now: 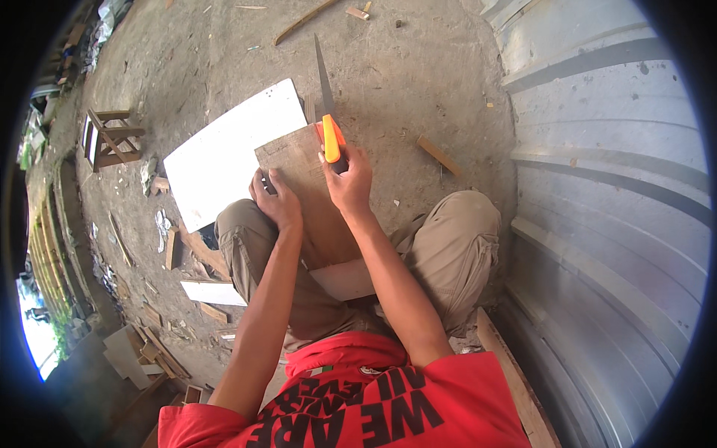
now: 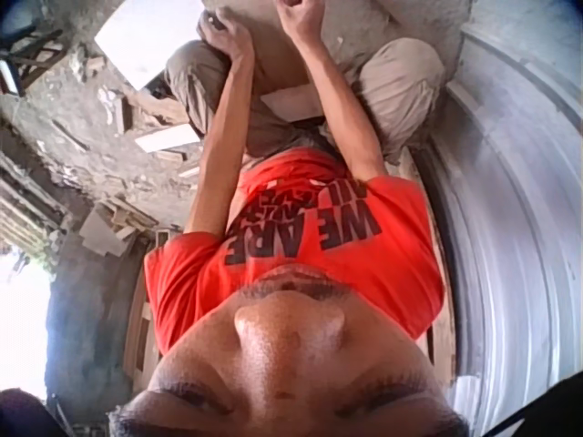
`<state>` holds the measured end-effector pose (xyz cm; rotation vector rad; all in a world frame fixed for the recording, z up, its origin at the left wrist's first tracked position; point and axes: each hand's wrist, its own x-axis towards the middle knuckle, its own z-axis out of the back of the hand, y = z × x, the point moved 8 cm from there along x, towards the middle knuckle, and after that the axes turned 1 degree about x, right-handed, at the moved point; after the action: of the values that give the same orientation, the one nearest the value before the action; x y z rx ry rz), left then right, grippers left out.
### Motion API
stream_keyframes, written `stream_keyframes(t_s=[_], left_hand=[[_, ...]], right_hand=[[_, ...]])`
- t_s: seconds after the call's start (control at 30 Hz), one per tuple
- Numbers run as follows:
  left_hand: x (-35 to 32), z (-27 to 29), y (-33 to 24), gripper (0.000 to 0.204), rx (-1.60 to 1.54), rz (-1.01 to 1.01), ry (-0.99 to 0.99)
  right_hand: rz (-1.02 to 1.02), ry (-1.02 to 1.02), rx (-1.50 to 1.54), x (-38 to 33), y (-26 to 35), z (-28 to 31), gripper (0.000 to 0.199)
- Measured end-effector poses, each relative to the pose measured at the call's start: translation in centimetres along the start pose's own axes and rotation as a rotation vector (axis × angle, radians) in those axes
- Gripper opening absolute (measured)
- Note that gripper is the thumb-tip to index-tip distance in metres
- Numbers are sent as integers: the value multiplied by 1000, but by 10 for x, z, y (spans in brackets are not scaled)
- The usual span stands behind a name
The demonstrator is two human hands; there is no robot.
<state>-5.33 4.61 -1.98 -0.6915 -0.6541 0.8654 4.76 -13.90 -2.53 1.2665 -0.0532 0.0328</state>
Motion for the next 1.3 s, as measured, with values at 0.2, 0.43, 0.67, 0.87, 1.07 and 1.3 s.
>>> stream_keyframes(t_s=[0.2,0.43,0.67,0.87,1.07,1.3], left_hand=[[-1,1,-3,40,37,-27,-7],[-3,2,-3,39,12,-2,-6],[-3,2,-1,34,-80,58,-22],[-3,6,-5,33,-153,109,-48],[-5,4,-1,37,-237,153,-72],[-3,4,0,38,-307,187,-80]], right_hand=[[-27,-12,112,0,0,1,22],[77,-18,61,-1,4,-1,20],[65,57,125,-3,1,-8,21],[174,124,15,-4,15,-11,26],[228,191,-67,-2,10,-17,33],[259,282,-213,3,3,-15,37]])
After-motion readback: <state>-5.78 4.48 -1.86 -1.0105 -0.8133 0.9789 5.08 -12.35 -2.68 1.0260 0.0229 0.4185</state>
